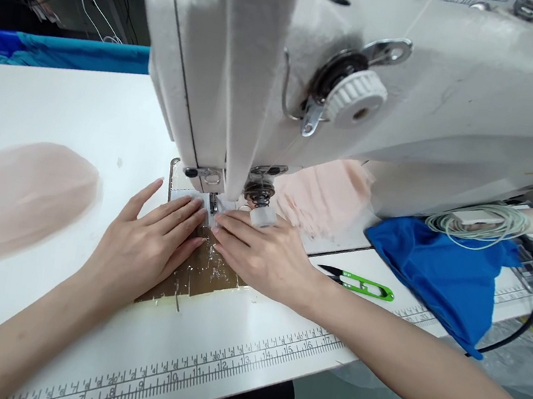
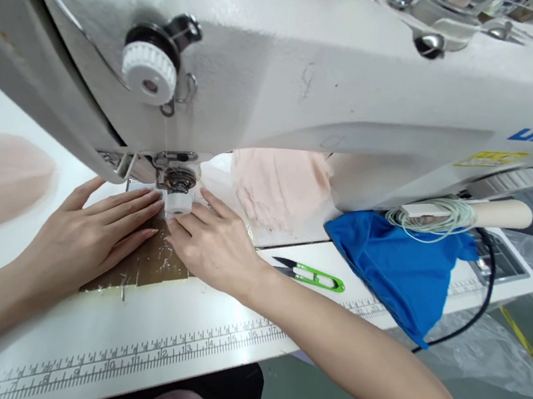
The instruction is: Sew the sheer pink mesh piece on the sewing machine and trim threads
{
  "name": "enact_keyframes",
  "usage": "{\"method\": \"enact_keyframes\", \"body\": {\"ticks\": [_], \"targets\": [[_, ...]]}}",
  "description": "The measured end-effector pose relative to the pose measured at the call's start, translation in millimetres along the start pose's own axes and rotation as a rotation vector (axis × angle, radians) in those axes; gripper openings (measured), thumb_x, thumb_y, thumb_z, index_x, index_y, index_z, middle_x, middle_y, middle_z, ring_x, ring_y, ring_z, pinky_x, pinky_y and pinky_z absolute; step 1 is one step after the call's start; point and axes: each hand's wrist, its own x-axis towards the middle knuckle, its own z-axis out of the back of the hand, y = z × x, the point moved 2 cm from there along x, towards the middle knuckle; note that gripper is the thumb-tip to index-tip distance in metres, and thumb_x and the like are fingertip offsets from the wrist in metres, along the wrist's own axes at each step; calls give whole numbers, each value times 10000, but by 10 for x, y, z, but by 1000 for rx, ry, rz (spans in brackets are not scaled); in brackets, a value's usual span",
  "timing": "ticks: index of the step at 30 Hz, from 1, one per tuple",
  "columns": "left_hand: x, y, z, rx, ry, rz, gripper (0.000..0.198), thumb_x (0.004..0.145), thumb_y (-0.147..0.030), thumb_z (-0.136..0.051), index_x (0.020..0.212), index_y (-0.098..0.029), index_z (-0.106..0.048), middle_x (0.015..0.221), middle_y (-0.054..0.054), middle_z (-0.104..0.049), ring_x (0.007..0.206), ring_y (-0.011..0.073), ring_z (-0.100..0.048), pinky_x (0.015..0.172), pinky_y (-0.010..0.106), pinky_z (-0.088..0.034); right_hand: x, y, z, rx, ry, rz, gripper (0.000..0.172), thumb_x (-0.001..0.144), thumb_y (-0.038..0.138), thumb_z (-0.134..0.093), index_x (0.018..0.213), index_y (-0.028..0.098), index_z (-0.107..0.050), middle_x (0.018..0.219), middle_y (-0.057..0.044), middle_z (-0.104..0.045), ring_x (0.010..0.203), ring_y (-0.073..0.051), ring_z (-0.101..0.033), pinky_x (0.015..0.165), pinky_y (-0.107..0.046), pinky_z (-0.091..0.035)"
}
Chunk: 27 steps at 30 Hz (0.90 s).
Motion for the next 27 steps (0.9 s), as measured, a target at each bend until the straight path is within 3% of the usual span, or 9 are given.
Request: {"method": "enact_keyframes", "body": {"ticks": [4, 10, 18, 27], "targets": [[14, 7, -6, -5, 4, 18, 335, 978, -265, -499, 1196, -53, -638, 1218, 158, -680, 1123, 302, -657, 1108, 533, -347, 8, -13, -12, -53, 36, -9, 255, 989, 241, -479, 1044, 160, -715, 1002, -40, -765, 962, -172, -677, 1052, -373, -471], [6, 21, -34, 16, 26, 54, 391, 1004, -299, -442, 1266, -55, -601, 1269, 154, -653, 1163, 300, -634, 1122, 539, -320, 35, -15, -10, -13, 126, -50, 276, 994, 244, -473, 1080, 129, -709, 988, -88, -754, 1012, -204, -656, 1002, -402, -491], [-15, 55, -77, -4, 67, 90, 429, 1013, -340, -400, 1286, -75, -599, 1300, 149, -638, 1222, 305, -593, 1158, 535, -290, 61, -38, -32, -100, 141, -53, 336, 1020, 310, -423, 1126, 145, -696, 1003, -70, -754, 1040, -209, -633, 1056, -418, -429], [-44, 83, -149, -44, 120, 194, 502, 1017, -414, -342, 1367, -113, -539, 1371, 144, -585, 1305, 334, -513, 1173, 561, -259, 41, -39, -41, -78, 123, -52, 299, 1004, 294, -466, 1150, 154, -686, 1164, -81, -713, 1117, -222, -602, 1105, -447, -362]]}}
